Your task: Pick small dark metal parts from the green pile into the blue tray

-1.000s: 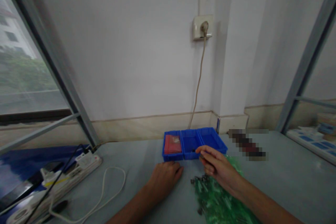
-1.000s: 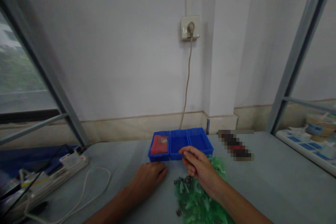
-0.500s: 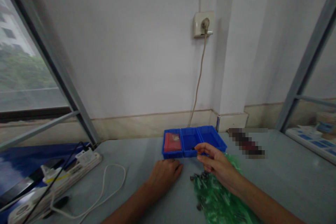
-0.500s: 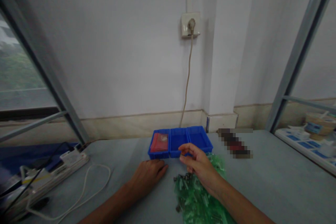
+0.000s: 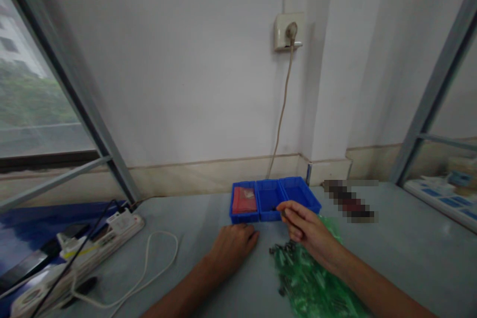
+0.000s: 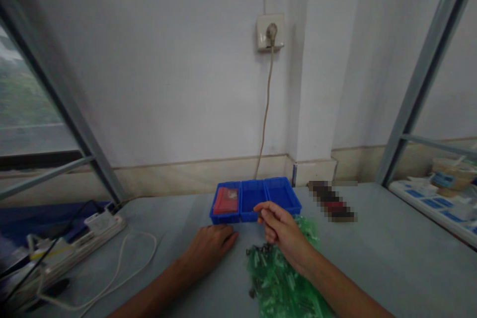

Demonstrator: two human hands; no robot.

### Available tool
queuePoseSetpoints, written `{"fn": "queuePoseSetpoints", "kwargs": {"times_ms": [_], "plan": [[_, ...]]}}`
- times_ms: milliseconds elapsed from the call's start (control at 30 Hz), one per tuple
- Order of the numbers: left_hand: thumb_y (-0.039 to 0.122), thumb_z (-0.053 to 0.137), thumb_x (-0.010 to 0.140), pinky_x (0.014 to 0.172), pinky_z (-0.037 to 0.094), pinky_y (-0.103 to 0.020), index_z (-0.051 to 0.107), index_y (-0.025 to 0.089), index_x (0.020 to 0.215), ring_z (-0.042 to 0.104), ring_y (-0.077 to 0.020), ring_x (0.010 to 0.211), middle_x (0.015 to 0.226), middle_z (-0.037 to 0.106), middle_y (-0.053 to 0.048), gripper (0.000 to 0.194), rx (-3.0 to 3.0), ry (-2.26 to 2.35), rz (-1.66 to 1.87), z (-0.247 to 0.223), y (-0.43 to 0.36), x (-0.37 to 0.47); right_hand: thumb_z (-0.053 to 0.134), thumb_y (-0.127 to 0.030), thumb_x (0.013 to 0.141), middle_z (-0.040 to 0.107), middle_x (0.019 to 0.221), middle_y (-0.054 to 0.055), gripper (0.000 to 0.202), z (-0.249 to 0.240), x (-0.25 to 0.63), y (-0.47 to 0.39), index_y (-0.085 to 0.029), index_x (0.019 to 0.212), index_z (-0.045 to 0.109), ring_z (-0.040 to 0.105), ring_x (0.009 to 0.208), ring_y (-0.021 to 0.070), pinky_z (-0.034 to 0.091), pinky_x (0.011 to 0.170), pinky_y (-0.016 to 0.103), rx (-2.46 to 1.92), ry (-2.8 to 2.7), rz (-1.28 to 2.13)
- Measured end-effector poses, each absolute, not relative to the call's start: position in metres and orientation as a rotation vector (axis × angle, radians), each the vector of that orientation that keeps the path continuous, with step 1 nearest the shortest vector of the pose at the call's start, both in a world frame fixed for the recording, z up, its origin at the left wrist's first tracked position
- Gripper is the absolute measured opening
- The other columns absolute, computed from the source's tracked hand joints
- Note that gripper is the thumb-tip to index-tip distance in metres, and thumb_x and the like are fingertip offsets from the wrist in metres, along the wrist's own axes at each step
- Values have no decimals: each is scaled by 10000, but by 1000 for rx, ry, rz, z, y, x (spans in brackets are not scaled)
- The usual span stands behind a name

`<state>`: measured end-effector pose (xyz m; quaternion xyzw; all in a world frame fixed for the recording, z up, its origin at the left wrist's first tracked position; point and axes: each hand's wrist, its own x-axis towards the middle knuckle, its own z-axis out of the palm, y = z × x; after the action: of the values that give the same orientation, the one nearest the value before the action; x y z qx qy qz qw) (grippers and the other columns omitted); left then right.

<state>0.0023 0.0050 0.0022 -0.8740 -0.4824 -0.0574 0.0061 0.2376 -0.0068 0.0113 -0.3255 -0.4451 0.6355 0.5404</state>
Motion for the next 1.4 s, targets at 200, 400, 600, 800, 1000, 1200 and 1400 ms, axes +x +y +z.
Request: {"fn": "queuePoseSetpoints", "kwargs": {"times_ms": [200, 400, 600, 800, 1000, 1200, 1400], "plan": [[352, 442, 1083, 753, 516, -309, 716, 201, 968, 720, -235, 847, 946, 748, -53, 334, -2732, -1492, -206, -1, 6, 1, 792, -495, 835, 440, 669, -60, 351, 14, 239, -9, -193, 1004, 732, 202, 487, 45, 181, 448, 209, -790, -1023, 1543], [365, 429, 1085, 761, 517, -310, 723, 210, 973, 722, -239, 862, 946, 749, -55, 350, -2730, -1498, -200, -2, 6, 1, 777, -511, 840, 401, 661, -70, 345, 16, 238, -9, -198, 974, 720, 177, 485, 52, 178, 443, 218, -788, -1034, 1518], [359, 421, 1084, 746, 525, -322, 713, 210, 965, 728, -251, 858, 952, 751, -50, 349, -2739, -1506, -183, 0, 6, 1, 710, -548, 879, 516, 819, -23, 359, 14, 239, -8, -253, 1082, 688, 318, 515, 87, 256, 468, 243, -932, -1215, 1229], [351, 412, 1089, 771, 528, -327, 707, 204, 963, 726, -249, 885, 976, 754, -56, 353, -2752, -1508, -162, 4, 5, 2, 672, -415, 918, 582, 903, 21, 179, 16, 241, -12, -258, 993, 714, 480, 671, 173, 387, 639, 311, -1033, -1553, 712], [346, 420, 1087, 778, 523, -314, 712, 210, 969, 724, -236, 885, 965, 754, -48, 343, -2762, -1499, -213, 2, 5, 1, 703, -429, 903, 577, 818, -3, 192, 16, 240, -11, -252, 978, 707, 470, 598, 149, 352, 566, 288, -1018, -1537, 868], [354, 416, 1086, 769, 514, -310, 714, 205, 967, 720, -234, 867, 950, 747, -57, 354, -2745, -1506, -190, 1, 6, 1, 756, -514, 858, 600, 837, -18, 342, 16, 237, -12, -258, 1070, 675, 417, 504, 87, 307, 471, 242, -873, -1282, 1301], [352, 421, 1083, 773, 510, -302, 715, 203, 963, 719, -230, 868, 948, 746, -58, 352, -2752, -1514, -207, 1, 6, 0, 762, -502, 863, 544, 749, -30, 331, 19, 236, -13, -216, 1014, 693, 290, 484, 52, 227, 461, 216, -762, -1067, 1524]]}}
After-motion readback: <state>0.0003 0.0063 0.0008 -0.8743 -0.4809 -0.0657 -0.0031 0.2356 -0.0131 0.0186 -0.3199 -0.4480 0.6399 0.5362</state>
